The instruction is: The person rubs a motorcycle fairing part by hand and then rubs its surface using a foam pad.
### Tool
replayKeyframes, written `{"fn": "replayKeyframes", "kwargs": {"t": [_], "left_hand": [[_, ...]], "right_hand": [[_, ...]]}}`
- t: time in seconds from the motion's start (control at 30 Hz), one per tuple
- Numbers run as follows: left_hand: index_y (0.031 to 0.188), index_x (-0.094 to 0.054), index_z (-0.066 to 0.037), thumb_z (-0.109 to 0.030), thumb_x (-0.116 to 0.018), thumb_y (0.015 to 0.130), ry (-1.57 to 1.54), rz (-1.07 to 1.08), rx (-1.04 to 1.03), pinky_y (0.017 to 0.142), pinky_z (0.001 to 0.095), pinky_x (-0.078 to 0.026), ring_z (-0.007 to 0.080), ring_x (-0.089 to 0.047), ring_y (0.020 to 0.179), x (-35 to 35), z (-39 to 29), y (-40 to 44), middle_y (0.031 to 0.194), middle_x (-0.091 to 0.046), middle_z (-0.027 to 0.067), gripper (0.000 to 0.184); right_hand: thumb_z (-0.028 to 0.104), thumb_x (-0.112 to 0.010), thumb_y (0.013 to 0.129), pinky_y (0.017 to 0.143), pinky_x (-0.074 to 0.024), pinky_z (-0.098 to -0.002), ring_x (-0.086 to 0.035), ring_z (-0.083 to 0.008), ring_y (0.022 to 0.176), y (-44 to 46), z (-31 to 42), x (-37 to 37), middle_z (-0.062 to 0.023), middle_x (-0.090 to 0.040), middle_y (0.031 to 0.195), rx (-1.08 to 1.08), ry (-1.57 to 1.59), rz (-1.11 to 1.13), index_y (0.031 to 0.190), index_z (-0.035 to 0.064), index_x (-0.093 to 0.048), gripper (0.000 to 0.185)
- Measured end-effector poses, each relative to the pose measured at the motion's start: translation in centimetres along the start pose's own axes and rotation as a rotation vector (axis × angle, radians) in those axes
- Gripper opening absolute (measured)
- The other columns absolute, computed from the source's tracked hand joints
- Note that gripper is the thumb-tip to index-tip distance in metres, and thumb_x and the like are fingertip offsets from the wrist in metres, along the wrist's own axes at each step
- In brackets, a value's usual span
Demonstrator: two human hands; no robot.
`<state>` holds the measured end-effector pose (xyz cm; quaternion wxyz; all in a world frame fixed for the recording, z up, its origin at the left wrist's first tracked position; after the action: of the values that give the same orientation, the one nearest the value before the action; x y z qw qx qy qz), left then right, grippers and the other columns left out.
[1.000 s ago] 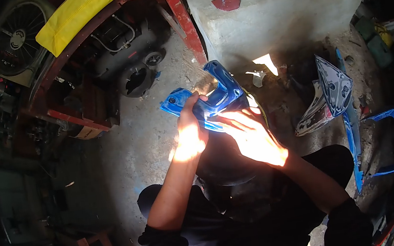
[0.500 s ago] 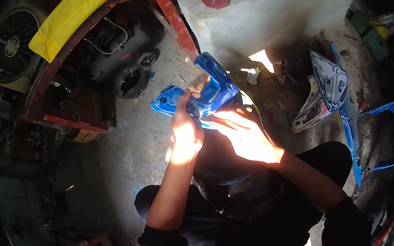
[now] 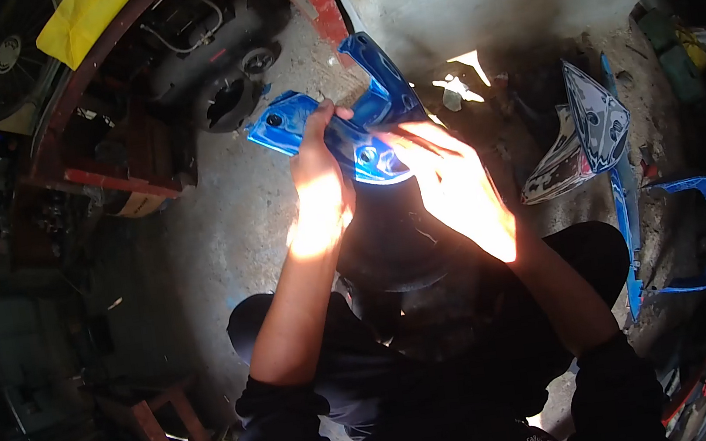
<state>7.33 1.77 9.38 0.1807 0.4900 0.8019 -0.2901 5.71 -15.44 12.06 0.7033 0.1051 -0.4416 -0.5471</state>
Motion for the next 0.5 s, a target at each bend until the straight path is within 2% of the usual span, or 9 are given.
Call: {"fn": "replayKeyframes", "kwargs": {"t": [0.07, 0.1, 0.17, 0.23, 0.3, 0.37, 0.43, 0.47, 0.5], "left_hand": [[0.088, -0.069, -0.003, -0.020, -0.066, 0.097, 0.001, -0.005, 0.027, 0.078, 0.0332, -0.056, 0.0191, -0.068, 0.078, 0.5, -0.4, 0.2, 0.086, -0.070, 0.0080, 0.020], [0.088, -0.069, -0.003, -0.020, -0.066, 0.097, 0.005, -0.016, 0.033, 0.078, 0.0332, -0.056, 0.0191, -0.068, 0.078, 0.7, -0.3, 0.1, 0.086, -0.070, 0.0080, 0.020], [0.088, -0.069, -0.003, -0.019, -0.066, 0.096, -0.001, -0.003, 0.001, 0.079, 0.0333, -0.056, 0.0194, -0.068, 0.079, 0.3, -0.3, 0.1, 0.086, -0.070, 0.0083, 0.019], [0.087, -0.069, -0.003, -0.018, -0.066, 0.096, 0.006, -0.040, -0.028, 0.079, 0.0328, -0.056, 0.0195, -0.068, 0.078, 0.1, -0.7, -0.4, 0.086, -0.070, 0.0079, 0.018], [0.090, -0.069, -0.003, -0.017, -0.065, 0.095, 0.023, -0.055, -0.001, 0.080, 0.0322, -0.055, 0.0185, -0.068, 0.080, 0.4, -1.3, -0.4, 0.086, -0.070, 0.0072, 0.016], [0.092, -0.069, -0.003, -0.016, -0.065, 0.095, 0.009, -0.060, -0.019, 0.080, 0.0324, -0.055, 0.0181, -0.067, 0.081, 0.7, -0.8, 0.1, 0.087, -0.070, 0.0069, 0.014], [0.094, -0.069, -0.003, -0.015, -0.065, 0.095, -0.010, -0.052, -0.040, 0.080, 0.0325, -0.055, 0.0177, -0.067, 0.082, 1.0, -0.5, 0.5, 0.087, -0.070, 0.0065, 0.013], [0.095, -0.069, -0.003, -0.015, -0.066, 0.095, 0.013, -0.037, -0.049, 0.082, 0.0325, -0.054, 0.0175, -0.067, 0.083, 1.1, -0.6, 0.5, 0.087, -0.070, 0.0062, 0.012], [0.096, -0.069, -0.003, -0.014, -0.066, 0.094, 0.035, -0.022, -0.059, 0.083, 0.0325, -0.054, 0.0173, -0.067, 0.085, 1.1, -0.8, 0.4, 0.088, -0.070, 0.0060, 0.012]], "right_hand": [[0.000, -0.057, 0.084, 0.088, -0.0587, -0.0386, -0.069, -0.0347, 0.102, -0.7, 0.7, -1.2, -0.0168, -0.070, 0.115, 0.052, -0.077, 0.054, 0.124, 0.0031, -0.069, 0.042], [0.002, -0.057, 0.086, 0.088, -0.0587, -0.0394, -0.070, -0.0343, 0.102, -0.3, 0.2, -1.0, -0.0176, -0.071, 0.113, 0.002, -0.066, 0.071, 0.124, 0.0043, -0.070, 0.040], [0.002, -0.057, 0.087, 0.088, -0.0588, -0.0400, -0.070, -0.0339, 0.101, 0.7, -0.4, -0.3, -0.0181, -0.071, 0.112, -0.061, -0.025, -0.033, 0.126, 0.0086, -0.071, 0.041], [-0.001, -0.056, 0.091, 0.093, -0.0586, -0.0403, -0.071, -0.0352, 0.105, 0.4, 0.0, -0.9, -0.0168, -0.073, 0.115, 0.017, -0.171, -0.004, 0.122, 0.0033, -0.071, 0.035], [0.004, -0.057, 0.088, 0.087, -0.0591, -0.0402, -0.071, -0.0343, 0.101, -0.2, 0.9, -1.6, -0.0186, -0.072, 0.111, 0.097, -0.100, 0.018, 0.122, 0.0031, -0.070, 0.036], [0.005, -0.057, 0.088, 0.086, -0.0591, -0.0399, -0.071, -0.0343, 0.099, 0.1, 0.4, -1.6, -0.0182, -0.072, 0.111, 0.062, -0.054, 0.019, 0.120, 0.0020, -0.071, 0.034], [0.005, -0.056, 0.089, 0.085, -0.0587, -0.0404, -0.071, -0.0340, 0.098, 0.8, -0.5, -0.8, -0.0174, -0.072, 0.111, 0.023, -0.153, -0.062, 0.120, 0.0049, -0.072, 0.035], [0.005, -0.056, 0.091, 0.087, -0.0586, -0.0412, -0.071, -0.0342, 0.099, 0.6, -0.6, -0.9, -0.0178, -0.072, 0.113, -0.078, -0.020, -0.024, 0.118, 0.0059, -0.073, 0.033], [0.005, -0.055, 0.092, 0.087, -0.0587, -0.0412, -0.071, -0.0341, 0.098, 0.6, 0.1, -1.0, -0.0172, -0.072, 0.114, -0.058, 0.004, 0.023, 0.118, 0.0060, -0.073, 0.032]]}}
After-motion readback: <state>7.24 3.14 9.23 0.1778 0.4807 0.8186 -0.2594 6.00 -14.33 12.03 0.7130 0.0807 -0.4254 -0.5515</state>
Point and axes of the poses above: each hand's wrist, its own y-axis towards the middle knuckle, its own x-axis out of the back of the hand, z = x × y, the point moved 5 cm from there along y, towards the middle knuckle
